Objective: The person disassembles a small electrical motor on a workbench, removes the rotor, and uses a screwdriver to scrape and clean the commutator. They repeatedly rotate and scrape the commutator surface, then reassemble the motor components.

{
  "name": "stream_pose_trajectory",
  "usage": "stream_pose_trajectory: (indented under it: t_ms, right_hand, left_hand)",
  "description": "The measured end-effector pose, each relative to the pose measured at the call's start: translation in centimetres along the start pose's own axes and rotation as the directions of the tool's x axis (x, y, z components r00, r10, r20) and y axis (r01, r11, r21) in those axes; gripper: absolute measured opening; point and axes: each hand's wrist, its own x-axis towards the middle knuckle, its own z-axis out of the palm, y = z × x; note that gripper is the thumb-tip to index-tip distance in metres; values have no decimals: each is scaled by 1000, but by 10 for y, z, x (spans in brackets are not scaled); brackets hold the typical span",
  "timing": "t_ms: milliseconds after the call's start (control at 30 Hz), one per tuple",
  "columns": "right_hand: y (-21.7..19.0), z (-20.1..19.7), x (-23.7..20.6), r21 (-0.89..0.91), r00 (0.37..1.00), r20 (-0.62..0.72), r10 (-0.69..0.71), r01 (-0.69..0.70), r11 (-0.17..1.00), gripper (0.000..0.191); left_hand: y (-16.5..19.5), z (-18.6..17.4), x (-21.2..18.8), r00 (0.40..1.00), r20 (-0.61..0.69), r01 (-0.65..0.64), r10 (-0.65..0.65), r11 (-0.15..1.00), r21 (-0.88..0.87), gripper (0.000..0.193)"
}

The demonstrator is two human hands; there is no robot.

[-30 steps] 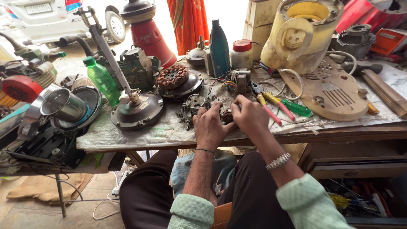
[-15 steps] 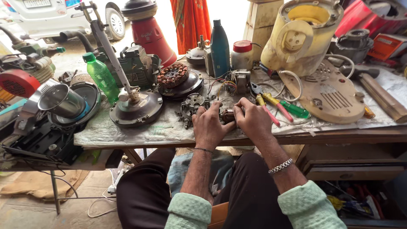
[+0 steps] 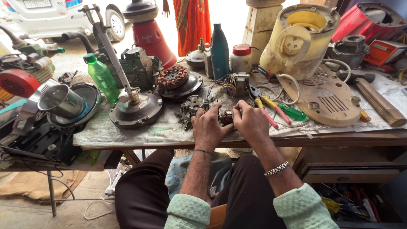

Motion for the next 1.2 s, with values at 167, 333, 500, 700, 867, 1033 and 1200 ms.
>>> stream_pose_trajectory:
  t_ms: [167, 333, 500, 700, 867, 1033, 1200]
  right_hand:
    - [-14, 4, 29, 7, 999, -39, -2, 2, 1000, 22]
    - [-13, 3, 21, 40, 1000, -30, 1, 0, 999, 24]
    - [-4, -1, -1, 81, 1000, -22, -5, 7, 997, 23]
    - [-7, -3, 24, 97, 997, -53, -49, 54, 994, 23]
    - [1, -6, 1, 163, 999, 31, 35, -39, 986, 25]
    - [-3, -6, 8, 109, 1000, -26, -6, 9, 994, 23]
    - [-7, -8, 18, 124, 1000, -4, -27, 28, 992, 24]
  left_hand:
    - [0, 1, 2, 1000, 3, -13, 13, 1000, 22, 91]
    - [-2, 5, 3, 999, -17, -26, 27, 999, 38, 92]
    - [-2, 2, 0, 999, -31, -15, 15, 1000, 9, 89]
    - [6, -6, 2, 1000, -5, 1, -1, 1000, 10, 85]
    - [5, -7, -2, 1000, 11, 20, -19, 999, -30, 79]
    - [3, -5, -1, 997, -63, -46, 45, 999, -10, 84]
    - [2, -1, 0, 1000, -17, -13, 13, 1000, -8, 85]
